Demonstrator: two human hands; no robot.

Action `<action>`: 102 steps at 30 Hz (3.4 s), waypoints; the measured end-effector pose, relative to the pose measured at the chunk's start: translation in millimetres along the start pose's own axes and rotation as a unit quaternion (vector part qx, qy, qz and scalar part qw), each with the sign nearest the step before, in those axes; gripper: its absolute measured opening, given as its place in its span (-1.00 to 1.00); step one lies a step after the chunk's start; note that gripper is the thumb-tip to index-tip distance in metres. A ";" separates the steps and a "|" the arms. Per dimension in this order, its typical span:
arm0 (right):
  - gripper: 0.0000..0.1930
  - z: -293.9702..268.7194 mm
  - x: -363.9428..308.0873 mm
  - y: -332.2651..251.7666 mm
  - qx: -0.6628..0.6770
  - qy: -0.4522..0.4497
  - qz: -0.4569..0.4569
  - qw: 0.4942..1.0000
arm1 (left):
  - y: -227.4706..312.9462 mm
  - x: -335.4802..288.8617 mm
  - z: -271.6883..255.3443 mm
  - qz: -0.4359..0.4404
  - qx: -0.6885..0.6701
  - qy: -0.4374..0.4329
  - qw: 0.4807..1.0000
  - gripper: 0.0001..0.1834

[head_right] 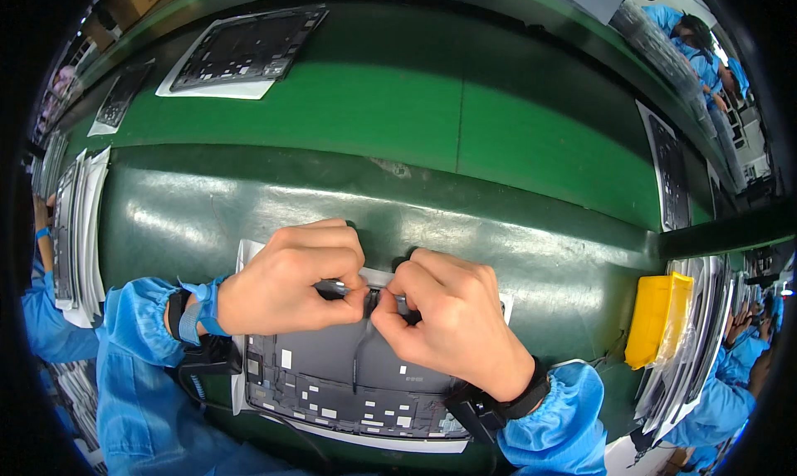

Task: The recorder is assembling internal components into electronic device chassis, specifically routing wires through clips and securing parts on an assembly line.

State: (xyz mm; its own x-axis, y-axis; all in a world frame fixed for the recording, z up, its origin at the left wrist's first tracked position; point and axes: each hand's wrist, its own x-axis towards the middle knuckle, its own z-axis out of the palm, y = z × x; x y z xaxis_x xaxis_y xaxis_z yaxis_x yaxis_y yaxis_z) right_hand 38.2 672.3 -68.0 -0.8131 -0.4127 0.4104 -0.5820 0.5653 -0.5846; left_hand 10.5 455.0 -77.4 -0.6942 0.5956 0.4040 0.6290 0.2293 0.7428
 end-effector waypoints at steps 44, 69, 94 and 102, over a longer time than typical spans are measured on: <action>-0.74 -11.0 -14.0 20.2 -0.061 0.004 -0.036 0.997 | -4.1 15.4 25.7 0.095 0.072 -0.018 0.993 -0.80; -0.74 -79.5 -92.5 19.2 0.308 0.092 0.157 0.934 | 92.2 -52.2 -47.2 -0.321 0.066 0.152 0.933 -0.85; -0.70 -59.7 -107.0 10.9 0.219 0.042 -0.038 0.974 | -33.2 386.8 169.6 -0.210 0.239 -0.125 0.940 -0.47; -0.68 -37.2 -113.1 11.2 0.174 0.048 -0.063 0.982 | -32.2 449.6 263.8 -0.435 0.007 -0.202 0.877 -0.66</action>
State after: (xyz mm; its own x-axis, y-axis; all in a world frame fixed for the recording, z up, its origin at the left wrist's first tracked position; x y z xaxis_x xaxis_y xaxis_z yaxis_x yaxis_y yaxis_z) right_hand 123.2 751.9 -94.9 -0.7423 -0.3852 0.5483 -0.6526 0.2298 -0.7220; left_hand -229.6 918.5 -60.5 -0.7346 0.4143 -0.5373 -0.0708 0.7408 0.6680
